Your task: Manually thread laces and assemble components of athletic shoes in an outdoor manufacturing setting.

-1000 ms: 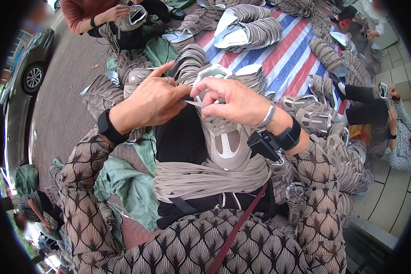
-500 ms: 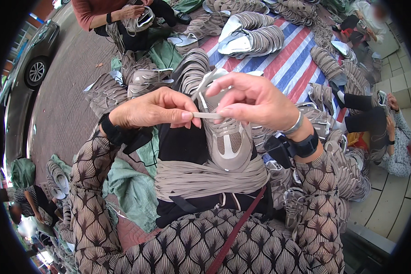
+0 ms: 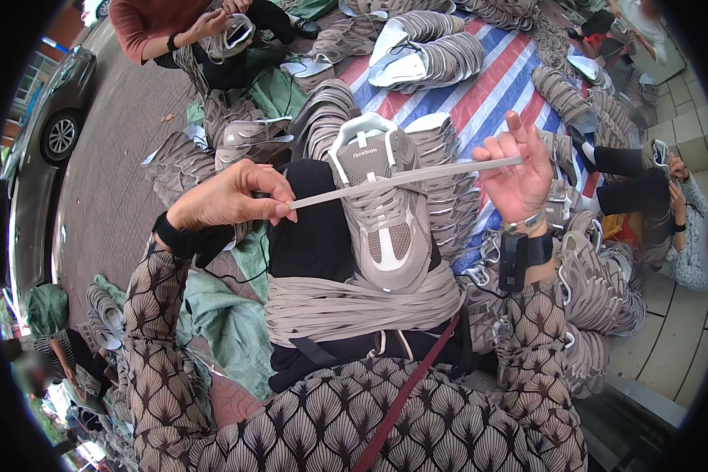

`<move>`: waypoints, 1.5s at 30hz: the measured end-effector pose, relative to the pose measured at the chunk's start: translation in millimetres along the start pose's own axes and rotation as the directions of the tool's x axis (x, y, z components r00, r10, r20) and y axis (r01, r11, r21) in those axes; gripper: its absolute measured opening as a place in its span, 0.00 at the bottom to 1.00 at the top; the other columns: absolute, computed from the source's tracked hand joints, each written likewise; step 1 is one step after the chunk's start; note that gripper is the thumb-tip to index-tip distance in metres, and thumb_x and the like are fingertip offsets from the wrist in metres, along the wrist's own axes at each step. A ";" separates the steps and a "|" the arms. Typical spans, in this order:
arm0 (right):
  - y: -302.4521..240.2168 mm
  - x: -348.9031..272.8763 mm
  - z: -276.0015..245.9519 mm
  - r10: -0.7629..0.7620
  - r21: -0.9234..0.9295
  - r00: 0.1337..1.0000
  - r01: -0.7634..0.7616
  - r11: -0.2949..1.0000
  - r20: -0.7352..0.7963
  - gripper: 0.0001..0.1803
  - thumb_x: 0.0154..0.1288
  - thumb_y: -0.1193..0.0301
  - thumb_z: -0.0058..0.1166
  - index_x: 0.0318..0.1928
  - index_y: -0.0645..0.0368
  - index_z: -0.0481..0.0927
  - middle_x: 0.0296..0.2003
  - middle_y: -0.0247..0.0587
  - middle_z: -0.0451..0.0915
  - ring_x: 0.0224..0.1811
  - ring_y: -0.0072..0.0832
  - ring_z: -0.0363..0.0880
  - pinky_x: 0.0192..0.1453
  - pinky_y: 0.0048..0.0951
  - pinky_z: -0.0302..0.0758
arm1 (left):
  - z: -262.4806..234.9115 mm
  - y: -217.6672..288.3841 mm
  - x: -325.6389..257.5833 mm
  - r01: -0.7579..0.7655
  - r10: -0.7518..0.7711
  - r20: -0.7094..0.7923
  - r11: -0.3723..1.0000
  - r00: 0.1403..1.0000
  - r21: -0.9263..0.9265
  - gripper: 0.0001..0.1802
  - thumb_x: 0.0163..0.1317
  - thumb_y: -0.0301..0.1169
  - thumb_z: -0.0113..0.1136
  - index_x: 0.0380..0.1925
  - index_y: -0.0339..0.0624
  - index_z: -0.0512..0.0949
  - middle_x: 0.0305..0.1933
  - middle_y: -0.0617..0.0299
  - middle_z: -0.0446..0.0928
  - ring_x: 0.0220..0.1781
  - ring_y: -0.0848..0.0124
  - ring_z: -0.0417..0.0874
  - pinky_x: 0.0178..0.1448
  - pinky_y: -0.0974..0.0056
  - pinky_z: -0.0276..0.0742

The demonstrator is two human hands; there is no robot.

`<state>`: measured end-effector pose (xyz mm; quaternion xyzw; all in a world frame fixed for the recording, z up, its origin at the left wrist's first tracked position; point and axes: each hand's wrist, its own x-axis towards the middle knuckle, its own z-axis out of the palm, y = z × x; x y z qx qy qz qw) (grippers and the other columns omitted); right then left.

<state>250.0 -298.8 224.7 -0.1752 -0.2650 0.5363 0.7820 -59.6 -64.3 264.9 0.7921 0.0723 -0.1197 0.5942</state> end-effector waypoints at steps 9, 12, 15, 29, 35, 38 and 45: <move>8.2 -35.4 -70.1 0.080 -0.461 0.749 -0.485 0.743 -0.658 0.14 0.69 0.69 0.50 0.53 0.61 0.74 0.30 0.30 0.78 0.41 0.22 0.80 0.54 0.31 0.76 | 8.5 -5.1 6.8 0.117 -0.153 -0.153 0.969 0.976 -0.219 0.11 0.66 0.33 0.58 0.33 0.35 0.81 0.26 0.71 0.79 0.28 0.85 0.76 0.31 0.78 0.67; 35.8 -15.0 -16.9 -0.250 -0.889 0.937 -0.113 0.444 -0.244 0.15 0.68 0.72 0.50 0.53 0.63 0.73 0.37 0.34 0.80 0.44 0.22 0.80 0.54 0.29 0.76 | 21.2 32.0 31.3 0.097 -0.104 -0.140 0.994 0.985 -0.057 0.10 0.66 0.33 0.59 0.30 0.37 0.81 0.20 0.71 0.77 0.23 0.84 0.75 0.27 0.75 0.69; 57.2 17.0 67.7 -0.145 -0.854 0.988 0.029 0.520 -0.055 0.13 0.68 0.73 0.51 0.51 0.63 0.74 0.37 0.33 0.78 0.45 0.21 0.78 0.53 0.26 0.75 | 34.2 70.7 52.1 0.062 -0.028 -0.191 0.982 0.981 0.179 0.09 0.63 0.31 0.61 0.28 0.37 0.80 0.14 0.66 0.72 0.18 0.80 0.73 0.23 0.69 0.68; 39.7 39.4 67.5 0.631 -0.648 0.748 -0.587 0.485 -0.206 0.08 0.66 0.67 0.56 0.38 0.59 0.80 0.29 0.23 0.75 0.29 0.11 0.72 0.33 0.13 0.68 | 36.6 49.3 63.3 -0.189 0.354 -0.200 0.805 0.914 0.563 0.12 0.57 0.34 0.64 0.28 0.35 0.78 0.18 0.54 0.74 0.18 0.60 0.73 0.23 0.63 0.67; 62.4 36.2 56.6 0.305 -0.797 0.920 -0.371 0.477 -0.245 0.10 0.64 0.66 0.58 0.38 0.61 0.82 0.31 0.27 0.79 0.30 0.11 0.73 0.33 0.15 0.69 | 45.2 6.4 68.0 -0.050 0.499 -0.399 0.669 0.769 0.741 0.06 0.57 0.32 0.62 0.31 0.43 0.78 0.29 0.62 0.76 0.35 0.62 0.79 0.50 0.56 0.68; 73.6 38.2 58.7 0.204 -0.935 0.958 -0.249 0.255 -0.199 0.09 0.62 0.67 0.58 0.36 0.60 0.82 0.30 0.32 0.79 0.31 0.15 0.75 0.34 0.20 0.71 | 63.7 -15.3 71.8 0.137 0.486 -0.475 0.579 0.734 0.804 0.04 0.54 0.31 0.62 0.31 0.48 0.78 0.31 0.64 0.76 0.43 0.63 0.77 0.58 0.51 0.60; 74.1 24.4 44.7 0.176 -0.947 0.984 0.059 -0.316 0.003 0.05 0.54 0.71 0.54 0.29 0.58 0.79 0.28 0.42 0.73 0.33 0.42 0.76 0.37 0.39 0.72 | 73.3 -17.9 83.9 0.161 0.443 -0.538 0.647 0.717 0.746 0.08 0.47 0.34 0.67 0.23 0.48 0.77 0.27 0.66 0.78 0.43 0.63 0.77 0.57 0.53 0.57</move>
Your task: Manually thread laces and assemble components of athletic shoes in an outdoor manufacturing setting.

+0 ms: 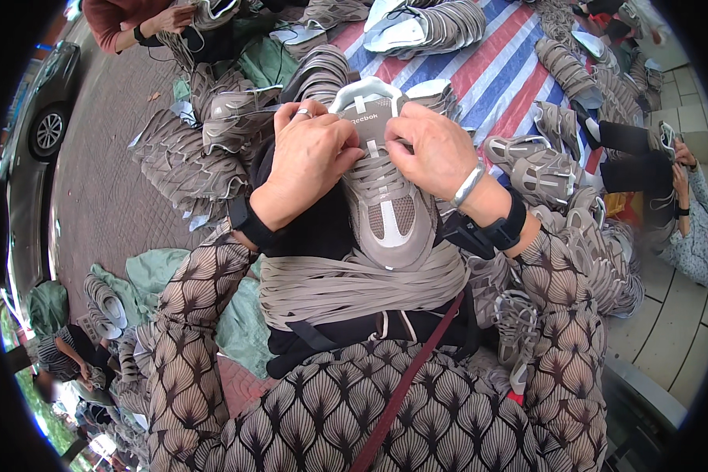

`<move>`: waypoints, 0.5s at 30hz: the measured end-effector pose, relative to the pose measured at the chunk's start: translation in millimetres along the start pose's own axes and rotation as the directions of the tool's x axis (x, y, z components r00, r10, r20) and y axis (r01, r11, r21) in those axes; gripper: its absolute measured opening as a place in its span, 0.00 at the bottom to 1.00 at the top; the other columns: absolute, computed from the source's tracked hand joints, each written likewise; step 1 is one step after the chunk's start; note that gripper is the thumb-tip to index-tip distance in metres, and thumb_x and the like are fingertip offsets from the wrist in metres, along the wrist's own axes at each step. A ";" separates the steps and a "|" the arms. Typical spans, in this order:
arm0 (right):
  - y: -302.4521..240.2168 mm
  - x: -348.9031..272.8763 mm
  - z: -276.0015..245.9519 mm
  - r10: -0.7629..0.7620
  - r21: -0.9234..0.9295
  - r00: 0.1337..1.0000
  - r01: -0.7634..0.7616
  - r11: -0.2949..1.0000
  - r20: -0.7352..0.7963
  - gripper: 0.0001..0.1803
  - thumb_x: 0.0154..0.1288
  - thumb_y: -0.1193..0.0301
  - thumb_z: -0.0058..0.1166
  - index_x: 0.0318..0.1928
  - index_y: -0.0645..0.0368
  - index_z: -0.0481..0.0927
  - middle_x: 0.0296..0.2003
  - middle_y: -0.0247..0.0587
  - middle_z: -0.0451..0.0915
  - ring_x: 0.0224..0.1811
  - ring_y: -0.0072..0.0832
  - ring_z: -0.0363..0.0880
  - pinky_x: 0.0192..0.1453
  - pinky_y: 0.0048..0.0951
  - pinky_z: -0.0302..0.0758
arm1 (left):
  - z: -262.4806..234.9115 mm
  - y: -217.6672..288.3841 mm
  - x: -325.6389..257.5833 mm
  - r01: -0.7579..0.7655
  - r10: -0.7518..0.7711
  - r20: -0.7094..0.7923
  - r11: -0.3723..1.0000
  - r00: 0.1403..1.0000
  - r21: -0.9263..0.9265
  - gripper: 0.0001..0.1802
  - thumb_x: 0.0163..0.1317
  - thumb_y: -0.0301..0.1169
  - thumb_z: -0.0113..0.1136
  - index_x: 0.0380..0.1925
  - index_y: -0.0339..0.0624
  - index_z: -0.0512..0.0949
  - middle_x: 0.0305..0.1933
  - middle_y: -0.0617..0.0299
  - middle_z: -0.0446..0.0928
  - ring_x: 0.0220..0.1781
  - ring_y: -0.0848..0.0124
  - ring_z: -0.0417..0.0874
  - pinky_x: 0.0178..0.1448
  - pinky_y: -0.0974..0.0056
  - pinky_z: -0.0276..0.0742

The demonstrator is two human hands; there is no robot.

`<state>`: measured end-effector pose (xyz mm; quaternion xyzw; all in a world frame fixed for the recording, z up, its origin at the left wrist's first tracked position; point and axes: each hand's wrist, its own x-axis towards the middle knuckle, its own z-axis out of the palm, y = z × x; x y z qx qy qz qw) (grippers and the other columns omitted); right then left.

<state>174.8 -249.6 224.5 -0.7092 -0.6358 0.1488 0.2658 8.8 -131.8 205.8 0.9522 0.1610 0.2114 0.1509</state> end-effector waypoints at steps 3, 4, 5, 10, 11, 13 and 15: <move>-1.3 -2.1 4.5 0.038 -0.005 0.999 -0.038 0.999 -0.035 0.05 0.55 0.71 0.54 0.30 0.58 0.79 0.29 0.42 0.74 0.34 0.42 0.76 0.37 0.39 0.72 | 0.9 0.8 2.1 0.003 -0.003 0.018 1.000 1.000 0.025 0.08 0.46 0.34 0.68 0.22 0.47 0.77 0.25 0.65 0.78 0.42 0.63 0.77 0.55 0.53 0.58; -0.4 -3.4 5.9 0.049 0.020 0.997 -0.047 0.999 -0.061 0.04 0.55 0.71 0.54 0.30 0.58 0.79 0.30 0.42 0.74 0.34 0.42 0.76 0.37 0.39 0.72 | 1.5 1.7 3.4 0.004 -0.006 0.038 0.999 0.999 0.039 0.08 0.46 0.34 0.68 0.22 0.47 0.77 0.24 0.64 0.78 0.41 0.63 0.77 0.55 0.53 0.58; 2.3 -2.5 8.5 0.047 0.018 0.997 -0.046 0.999 -0.062 0.04 0.55 0.71 0.54 0.30 0.58 0.79 0.30 0.42 0.74 0.34 0.42 0.76 0.37 0.39 0.72 | 1.7 1.4 4.1 0.004 -0.005 0.035 0.999 0.999 0.039 0.08 0.46 0.34 0.68 0.22 0.47 0.77 0.24 0.64 0.78 0.41 0.63 0.77 0.55 0.53 0.58; 4.7 10.6 12.5 -0.020 -0.056 0.999 0.023 0.998 0.047 0.05 0.57 0.72 0.54 0.29 0.60 0.77 0.30 0.44 0.74 0.34 0.44 0.77 0.40 0.39 0.73 | 8.0 -5.7 4.3 -0.024 0.021 0.075 0.999 0.997 0.035 0.08 0.46 0.34 0.67 0.21 0.46 0.77 0.24 0.64 0.78 0.42 0.62 0.76 0.54 0.53 0.60; 4.8 10.3 10.2 -0.020 -0.060 0.999 0.023 0.998 0.044 0.05 0.57 0.72 0.54 0.29 0.60 0.77 0.30 0.44 0.74 0.34 0.44 0.77 0.40 0.39 0.73 | 9.7 -5.9 4.2 -0.027 0.025 0.072 0.999 0.997 0.035 0.08 0.46 0.34 0.67 0.21 0.46 0.77 0.24 0.64 0.78 0.42 0.62 0.76 0.54 0.53 0.60; 8.1 8.1 4.9 -0.036 0.100 0.998 0.031 0.995 0.042 0.04 0.58 0.73 0.53 0.30 0.61 0.76 0.29 0.44 0.74 0.35 0.44 0.77 0.40 0.39 0.73 | 9.9 -3.9 3.6 -0.014 0.012 0.078 1.000 0.997 0.022 0.08 0.46 0.34 0.67 0.22 0.46 0.77 0.24 0.63 0.78 0.42 0.62 0.77 0.55 0.52 0.60; 11.6 8.5 5.8 -0.077 0.093 0.996 0.072 0.993 0.053 0.04 0.57 0.74 0.54 0.31 0.61 0.75 0.30 0.44 0.75 0.35 0.44 0.77 0.40 0.39 0.72 | 10.2 -4.5 4.2 -0.012 0.011 0.071 1.000 0.997 0.015 0.08 0.46 0.34 0.67 0.22 0.46 0.77 0.24 0.63 0.78 0.42 0.61 0.77 0.55 0.52 0.60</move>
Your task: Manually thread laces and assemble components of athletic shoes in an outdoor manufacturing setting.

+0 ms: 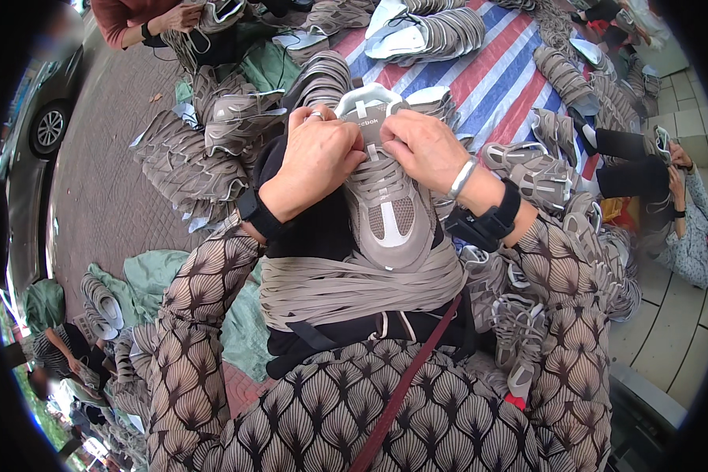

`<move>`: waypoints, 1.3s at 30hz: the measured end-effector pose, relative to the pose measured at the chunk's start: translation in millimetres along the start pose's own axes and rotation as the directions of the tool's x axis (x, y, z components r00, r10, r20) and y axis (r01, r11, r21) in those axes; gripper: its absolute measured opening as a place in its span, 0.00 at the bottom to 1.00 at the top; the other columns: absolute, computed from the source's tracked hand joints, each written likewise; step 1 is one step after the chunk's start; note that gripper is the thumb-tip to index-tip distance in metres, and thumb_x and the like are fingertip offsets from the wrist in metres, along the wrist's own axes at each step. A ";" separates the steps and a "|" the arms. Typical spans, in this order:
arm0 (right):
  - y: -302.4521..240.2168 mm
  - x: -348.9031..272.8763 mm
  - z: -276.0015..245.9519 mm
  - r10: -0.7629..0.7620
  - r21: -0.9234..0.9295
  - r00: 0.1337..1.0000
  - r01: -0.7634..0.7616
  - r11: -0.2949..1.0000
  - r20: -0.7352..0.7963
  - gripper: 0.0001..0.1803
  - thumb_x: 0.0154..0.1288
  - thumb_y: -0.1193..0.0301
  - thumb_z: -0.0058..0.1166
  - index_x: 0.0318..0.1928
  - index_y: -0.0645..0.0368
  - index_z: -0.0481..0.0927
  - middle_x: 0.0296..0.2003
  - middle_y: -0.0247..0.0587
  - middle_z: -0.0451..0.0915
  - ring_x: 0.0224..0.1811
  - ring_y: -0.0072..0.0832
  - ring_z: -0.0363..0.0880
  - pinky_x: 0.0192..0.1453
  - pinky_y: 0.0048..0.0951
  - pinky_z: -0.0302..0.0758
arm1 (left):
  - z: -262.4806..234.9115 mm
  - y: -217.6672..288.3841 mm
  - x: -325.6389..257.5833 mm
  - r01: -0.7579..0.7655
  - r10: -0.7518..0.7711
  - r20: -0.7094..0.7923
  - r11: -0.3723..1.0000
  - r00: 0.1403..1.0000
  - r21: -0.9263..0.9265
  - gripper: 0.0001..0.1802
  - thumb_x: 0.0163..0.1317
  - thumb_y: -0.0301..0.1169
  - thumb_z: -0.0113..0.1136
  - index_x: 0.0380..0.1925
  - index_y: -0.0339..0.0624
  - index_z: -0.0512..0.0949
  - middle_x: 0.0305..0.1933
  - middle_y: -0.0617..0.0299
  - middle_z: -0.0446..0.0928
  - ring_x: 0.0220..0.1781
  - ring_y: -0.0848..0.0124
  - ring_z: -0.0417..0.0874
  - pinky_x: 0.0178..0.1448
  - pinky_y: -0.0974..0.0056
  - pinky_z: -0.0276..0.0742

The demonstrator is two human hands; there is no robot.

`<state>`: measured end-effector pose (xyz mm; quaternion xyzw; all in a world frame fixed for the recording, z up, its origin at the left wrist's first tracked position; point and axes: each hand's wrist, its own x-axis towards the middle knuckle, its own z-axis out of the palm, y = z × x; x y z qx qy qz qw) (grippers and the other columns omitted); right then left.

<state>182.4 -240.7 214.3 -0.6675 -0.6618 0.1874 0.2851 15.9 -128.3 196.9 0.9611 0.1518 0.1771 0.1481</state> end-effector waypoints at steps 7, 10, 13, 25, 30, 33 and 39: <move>-1.2 1.9 19.6 0.085 0.059 0.989 -0.078 0.995 -0.122 0.05 0.56 0.74 0.56 0.32 0.60 0.76 0.31 0.43 0.75 0.36 0.41 0.77 0.41 0.36 0.72 | -4.6 -7.5 5.0 0.002 0.001 0.137 1.000 0.991 -0.017 0.07 0.47 0.31 0.65 0.25 0.46 0.77 0.30 0.62 0.78 0.46 0.60 0.76 0.55 0.52 0.61; -2.0 -1.5 11.1 -0.026 0.039 0.949 0.040 0.998 -0.313 0.06 0.55 0.73 0.59 0.33 0.61 0.77 0.34 0.41 0.74 0.39 0.37 0.76 0.42 0.34 0.72 | -17.5 -3.1 4.6 -0.144 0.145 0.037 0.989 0.989 -0.029 0.07 0.47 0.28 0.62 0.28 0.45 0.76 0.39 0.62 0.75 0.50 0.59 0.75 0.57 0.52 0.61; -0.1 -34.1 7.7 0.004 0.025 0.848 0.011 1.000 -0.531 0.07 0.54 0.74 0.60 0.34 0.60 0.77 0.38 0.40 0.73 0.40 0.33 0.74 0.43 0.30 0.72 | -52.2 -3.4 -13.9 -0.210 0.215 -0.011 0.962 0.977 0.172 0.08 0.47 0.26 0.60 0.29 0.45 0.76 0.43 0.61 0.72 0.53 0.60 0.72 0.58 0.54 0.61; 15.4 -69.5 42.7 0.482 0.529 0.812 -0.264 0.807 -0.330 0.10 0.56 0.79 0.60 0.40 0.61 0.79 0.40 0.31 0.69 0.27 0.13 0.67 0.34 0.15 0.68 | -28.3 17.2 -24.7 0.111 -0.108 -0.158 0.994 0.981 0.008 0.09 0.54 0.35 0.63 0.32 0.45 0.77 0.53 0.58 0.72 0.60 0.58 0.68 0.66 0.50 0.52; 18.5 -68.3 40.3 0.382 0.453 0.857 -0.204 0.868 -0.345 0.06 0.56 0.79 0.59 0.34 0.63 0.76 0.41 0.32 0.68 0.29 0.14 0.68 0.35 0.16 0.69 | -22.0 3.5 -19.1 0.098 -0.103 -0.165 0.995 0.981 -0.035 0.07 0.50 0.31 0.65 0.27 0.43 0.76 0.55 0.56 0.71 0.62 0.54 0.67 0.65 0.49 0.55; 15.7 -74.9 31.8 0.335 0.363 0.856 -0.190 0.912 -0.394 0.05 0.59 0.80 0.55 0.36 0.63 0.74 0.41 0.39 0.72 0.31 0.19 0.73 0.36 0.19 0.71 | -65.2 -21.1 -48.1 0.138 -0.094 -0.217 0.970 0.972 0.201 0.07 0.49 0.28 0.64 0.27 0.42 0.75 0.56 0.55 0.73 0.59 0.52 0.70 0.61 0.49 0.61; 4.0 -83.6 -11.9 0.356 0.244 0.927 -0.321 0.915 -0.117 0.06 0.64 0.75 0.53 0.40 0.63 0.74 0.25 0.43 0.77 0.28 0.34 0.80 0.34 0.30 0.75 | -125.1 -143.2 -251.1 0.673 -0.597 -0.370 0.730 0.712 0.118 0.08 0.59 0.28 0.59 0.37 0.36 0.76 0.30 0.55 0.76 0.34 0.62 0.78 0.40 0.60 0.73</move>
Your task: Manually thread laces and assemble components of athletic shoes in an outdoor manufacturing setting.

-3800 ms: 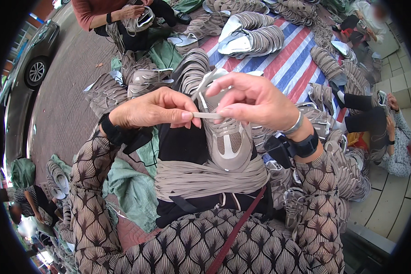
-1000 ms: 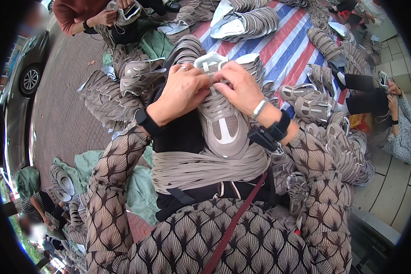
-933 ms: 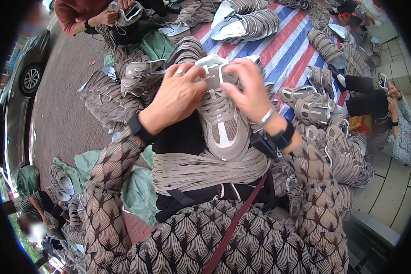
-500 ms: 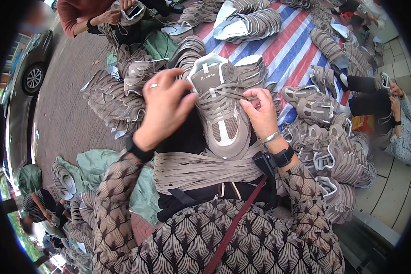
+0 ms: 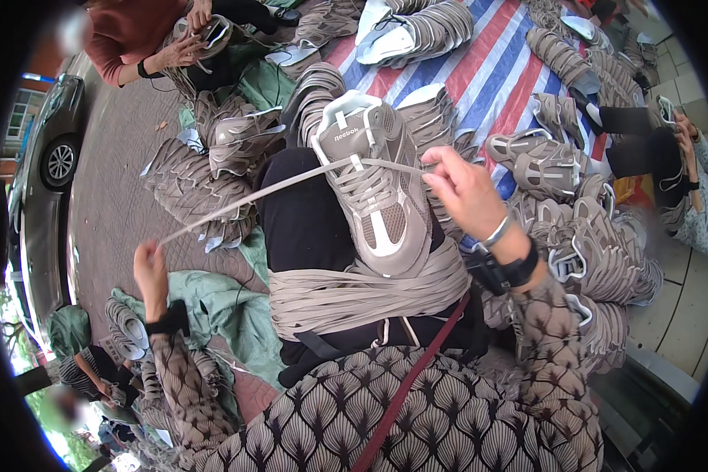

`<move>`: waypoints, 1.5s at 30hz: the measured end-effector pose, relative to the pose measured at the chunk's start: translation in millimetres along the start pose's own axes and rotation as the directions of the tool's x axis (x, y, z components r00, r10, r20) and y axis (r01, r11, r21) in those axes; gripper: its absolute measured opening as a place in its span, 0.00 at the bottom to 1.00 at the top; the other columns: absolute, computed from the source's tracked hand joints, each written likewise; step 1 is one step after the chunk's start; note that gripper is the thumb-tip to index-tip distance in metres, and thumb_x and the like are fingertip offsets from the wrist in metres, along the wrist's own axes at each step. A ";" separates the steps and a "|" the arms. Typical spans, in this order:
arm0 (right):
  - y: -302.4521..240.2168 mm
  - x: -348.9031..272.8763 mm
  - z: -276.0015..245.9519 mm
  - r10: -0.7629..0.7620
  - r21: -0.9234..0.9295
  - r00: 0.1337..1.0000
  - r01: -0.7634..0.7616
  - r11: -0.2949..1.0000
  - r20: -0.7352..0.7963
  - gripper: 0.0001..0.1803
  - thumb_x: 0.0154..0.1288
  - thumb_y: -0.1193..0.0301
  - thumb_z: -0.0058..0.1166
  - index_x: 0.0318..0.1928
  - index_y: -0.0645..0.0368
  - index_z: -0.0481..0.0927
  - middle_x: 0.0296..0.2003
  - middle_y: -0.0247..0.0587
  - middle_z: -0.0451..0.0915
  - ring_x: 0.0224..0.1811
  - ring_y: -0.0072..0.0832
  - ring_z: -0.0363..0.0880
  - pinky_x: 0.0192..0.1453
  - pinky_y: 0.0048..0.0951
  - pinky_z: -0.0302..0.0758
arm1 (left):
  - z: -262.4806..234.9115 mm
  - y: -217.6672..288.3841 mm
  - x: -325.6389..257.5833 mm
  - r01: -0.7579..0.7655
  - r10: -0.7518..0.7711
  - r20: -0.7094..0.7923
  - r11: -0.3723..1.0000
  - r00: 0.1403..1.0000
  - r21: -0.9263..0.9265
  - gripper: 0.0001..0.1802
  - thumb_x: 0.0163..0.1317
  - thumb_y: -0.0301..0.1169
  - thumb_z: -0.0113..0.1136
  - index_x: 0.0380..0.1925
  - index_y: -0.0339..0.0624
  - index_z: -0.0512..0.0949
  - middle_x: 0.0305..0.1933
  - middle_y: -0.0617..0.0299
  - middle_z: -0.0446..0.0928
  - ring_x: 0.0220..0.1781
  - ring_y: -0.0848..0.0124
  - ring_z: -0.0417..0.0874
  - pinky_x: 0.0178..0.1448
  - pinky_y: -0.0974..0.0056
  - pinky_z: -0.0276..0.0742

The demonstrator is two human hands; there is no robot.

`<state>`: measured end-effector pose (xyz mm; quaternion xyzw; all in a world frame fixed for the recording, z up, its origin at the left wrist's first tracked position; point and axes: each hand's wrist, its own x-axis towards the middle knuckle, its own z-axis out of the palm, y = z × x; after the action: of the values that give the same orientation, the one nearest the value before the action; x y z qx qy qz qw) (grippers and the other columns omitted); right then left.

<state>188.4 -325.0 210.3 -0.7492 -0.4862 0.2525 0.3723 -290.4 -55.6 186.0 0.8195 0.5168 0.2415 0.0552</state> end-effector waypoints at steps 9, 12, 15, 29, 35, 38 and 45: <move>70.8 -10.1 -107.3 -0.117 -0.673 0.993 0.095 0.733 0.013 0.08 0.62 0.70 0.54 0.35 0.62 0.81 0.28 0.44 0.79 0.32 0.40 0.79 0.38 0.37 0.75 | -46.2 -80.3 -94.0 0.563 -0.722 0.473 -0.140 0.505 -0.815 0.10 0.71 0.30 0.45 0.42 0.34 0.70 0.60 0.45 0.71 0.56 0.62 0.78 0.56 0.62 0.79; 99.2 -22.8 -137.9 0.262 -0.408 0.946 -0.319 0.855 -0.192 0.09 0.65 0.68 0.54 0.37 0.62 0.80 0.32 0.40 0.81 0.31 0.34 0.80 0.37 0.33 0.76 | -15.4 -91.6 -101.3 0.213 -0.743 0.509 -0.465 0.435 -0.860 0.07 0.70 0.24 0.42 0.40 0.31 0.69 0.51 0.49 0.76 0.53 0.62 0.79 0.63 0.55 0.76; 137.6 -33.9 -143.8 0.516 0.445 0.842 -0.405 0.799 -0.159 0.12 0.69 0.68 0.52 0.46 0.63 0.78 0.40 0.39 0.82 0.38 0.26 0.81 0.45 0.28 0.78 | 3.9 -166.6 -128.5 0.212 -0.435 0.655 -0.710 0.618 -0.671 0.06 0.69 0.23 0.42 0.36 0.32 0.69 0.35 0.55 0.75 0.39 0.64 0.79 0.62 0.56 0.77; 116.9 -31.3 -146.8 0.488 0.673 0.741 -0.067 0.737 -0.461 0.20 0.67 0.73 0.51 0.58 0.65 0.68 0.30 0.29 0.75 0.18 0.10 0.57 0.21 0.15 0.58 | 40.5 80.4 11.6 0.608 -0.388 0.661 -0.266 0.642 -0.748 0.19 0.67 0.26 0.53 0.57 0.33 0.70 0.52 0.60 0.78 0.21 0.86 0.59 0.24 0.79 0.56; -9.3 52.6 -38.7 0.064 0.433 0.948 -0.202 0.879 0.313 0.17 0.67 0.74 0.45 0.56 0.58 0.66 0.26 0.29 0.77 0.22 0.12 0.68 0.25 0.13 0.62 | 79.4 216.3 40.5 0.423 0.127 0.553 0.512 0.824 -0.748 0.06 0.65 0.25 0.55 0.37 0.34 0.78 0.34 0.61 0.83 0.35 0.78 0.81 0.40 0.75 0.74; -27.2 72.0 -16.5 -0.014 0.342 0.875 -0.174 0.923 0.484 0.21 0.65 0.76 0.43 0.59 0.57 0.63 0.23 0.28 0.76 0.22 0.13 0.69 0.27 0.15 0.64 | 95.4 242.1 34.1 0.264 0.208 0.545 0.702 0.813 -0.661 0.05 0.63 0.24 0.57 0.35 0.33 0.77 0.29 0.61 0.81 0.32 0.78 0.81 0.37 0.73 0.74; -49.4 99.8 -17.7 0.005 0.006 0.714 -0.013 1.000 0.700 0.25 0.57 0.80 0.44 0.58 0.58 0.64 0.15 0.29 0.69 0.18 0.19 0.70 0.26 0.22 0.67 | 87.3 259.5 21.1 0.030 0.252 0.466 0.856 0.848 -0.516 0.05 0.58 0.28 0.60 0.32 0.38 0.80 0.26 0.57 0.82 0.27 0.63 0.83 0.32 0.63 0.75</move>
<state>214.7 -226.7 258.9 -0.5985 -0.5858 0.5215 0.1635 -30.6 -142.6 204.9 0.8396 0.3509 0.1417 0.3897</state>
